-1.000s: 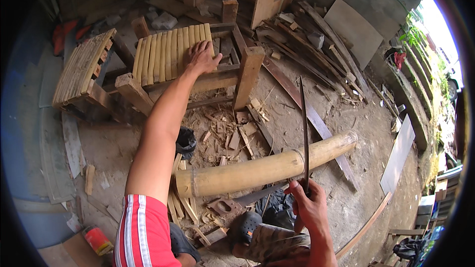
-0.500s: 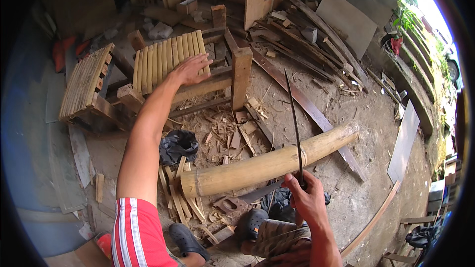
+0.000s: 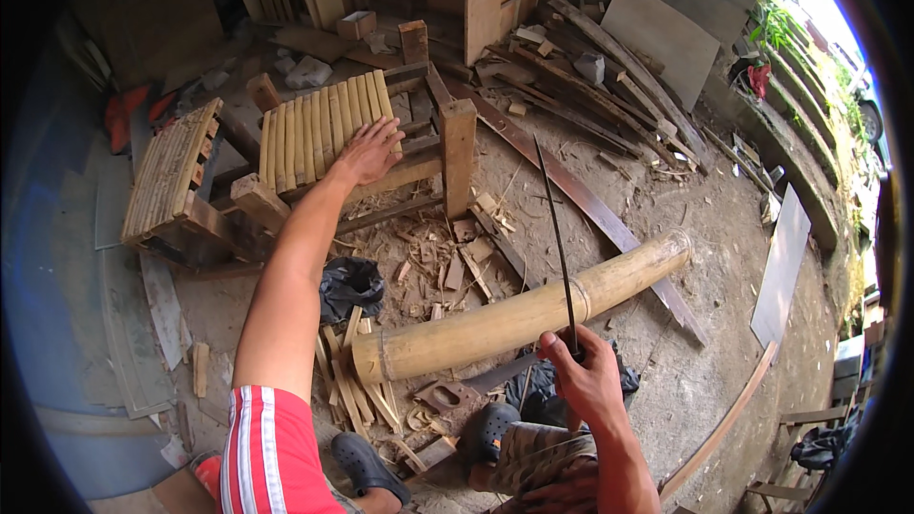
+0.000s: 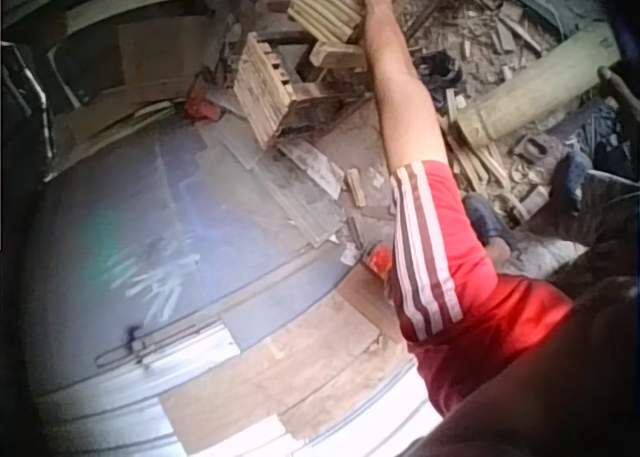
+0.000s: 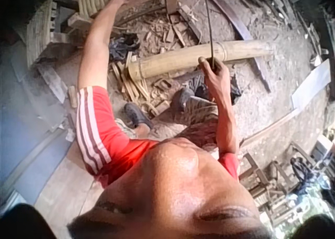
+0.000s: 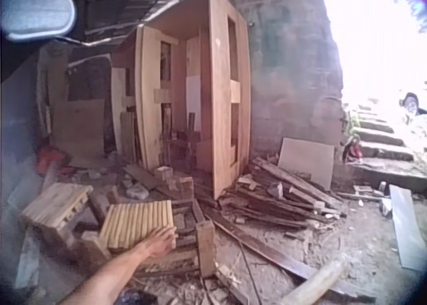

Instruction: The person sits on the floor and uses a machete to shave and shape a thin bamboo stick. They repeatedly scrape the surface to smooth and thin the piece, then place it on a nearby bamboo stool.

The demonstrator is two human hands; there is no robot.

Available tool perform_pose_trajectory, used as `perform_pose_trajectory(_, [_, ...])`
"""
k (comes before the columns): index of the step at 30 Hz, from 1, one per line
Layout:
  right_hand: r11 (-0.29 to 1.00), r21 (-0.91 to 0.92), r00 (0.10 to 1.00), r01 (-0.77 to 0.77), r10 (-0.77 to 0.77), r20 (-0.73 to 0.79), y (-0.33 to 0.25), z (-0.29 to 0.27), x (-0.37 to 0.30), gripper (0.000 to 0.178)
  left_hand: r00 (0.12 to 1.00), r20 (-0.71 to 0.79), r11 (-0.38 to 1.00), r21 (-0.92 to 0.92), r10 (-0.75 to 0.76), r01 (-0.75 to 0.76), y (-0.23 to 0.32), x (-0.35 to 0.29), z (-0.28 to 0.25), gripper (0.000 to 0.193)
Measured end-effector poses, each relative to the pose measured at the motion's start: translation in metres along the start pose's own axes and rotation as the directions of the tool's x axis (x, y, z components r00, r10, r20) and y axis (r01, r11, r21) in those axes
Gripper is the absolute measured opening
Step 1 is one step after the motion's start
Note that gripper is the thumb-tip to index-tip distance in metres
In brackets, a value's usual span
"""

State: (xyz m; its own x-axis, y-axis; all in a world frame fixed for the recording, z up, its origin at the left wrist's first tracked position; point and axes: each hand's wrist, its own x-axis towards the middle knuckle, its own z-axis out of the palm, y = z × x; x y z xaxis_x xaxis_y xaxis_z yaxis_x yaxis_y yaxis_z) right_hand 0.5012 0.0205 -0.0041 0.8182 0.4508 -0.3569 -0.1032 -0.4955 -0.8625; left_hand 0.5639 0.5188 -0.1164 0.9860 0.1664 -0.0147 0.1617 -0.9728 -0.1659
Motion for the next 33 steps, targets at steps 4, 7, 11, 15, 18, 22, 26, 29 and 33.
perform_pose_trajectory(4, [1.000, -0.009, 1.000, -0.021, 0.021, -0.002, -0.005, -0.001, -0.002, 0.043, 0.999, 0.028, 0.999, -0.016, -0.034, 0.034, 0.006, -0.001, -0.004, 0.060])
perform_pose_trajectory(7, [1.000, -0.004, 1.000, -0.018, 0.018, 0.002, -0.012, 0.001, -0.004, 0.044, 0.984, 0.121, 0.989, -0.058, -0.129, 0.136, 0.011, 0.000, -0.008, 0.065])
perform_pose_trajectory(11, [0.997, -0.034, 0.997, 0.071, -0.071, 0.008, -0.005, 0.007, -0.003, 0.047, 0.936, 0.037, 0.929, -0.121, -0.349, 0.351, 0.031, -0.018, -0.007, 0.078])
perform_pose_trajectory(15, [0.988, -0.105, 0.993, 0.115, -0.111, 0.044, -0.010, 0.003, -0.008, 0.044, 0.882, -0.264, 0.920, -0.129, -0.391, 0.370, 0.081, -0.078, 0.014, 0.084])
perform_pose_trajectory(18, [0.971, -0.164, 0.985, 0.173, -0.167, 0.051, -0.008, 0.008, -0.011, 0.044, 0.952, -0.240, 0.975, -0.159, -0.188, 0.153, 0.126, -0.157, 0.041, 0.083])
perform_pose_trajectory(22, [0.937, -0.248, 0.966, 0.245, -0.214, 0.145, -0.009, 0.013, -0.023, 0.044, 0.977, -0.053, 0.927, -0.329, -0.207, 0.179, 0.206, -0.291, 0.076, 0.082])
perform_pose_trajectory(26, [0.811, -0.473, 0.935, 0.344, -0.248, 0.254, -0.004, 0.018, -0.049, 0.042, 0.932, 0.110, 0.821, -0.445, -0.346, 0.357, 0.290, -0.432, 0.113, 0.080])
perform_pose_trajectory(29, [0.726, -0.555, 0.901, 0.406, -0.215, 0.378, 0.016, 0.022, -0.053, 0.042, 0.883, 0.255, 0.745, -0.473, -0.394, 0.469, 0.346, -0.512, 0.120, 0.076])
perform_pose_trajectory(33, [0.496, -0.709, 0.848, 0.502, -0.120, 0.516, 0.019, 0.018, -0.067, 0.045, 0.862, 0.264, 0.695, -0.511, -0.434, 0.506, 0.402, -0.575, 0.132, 0.066])
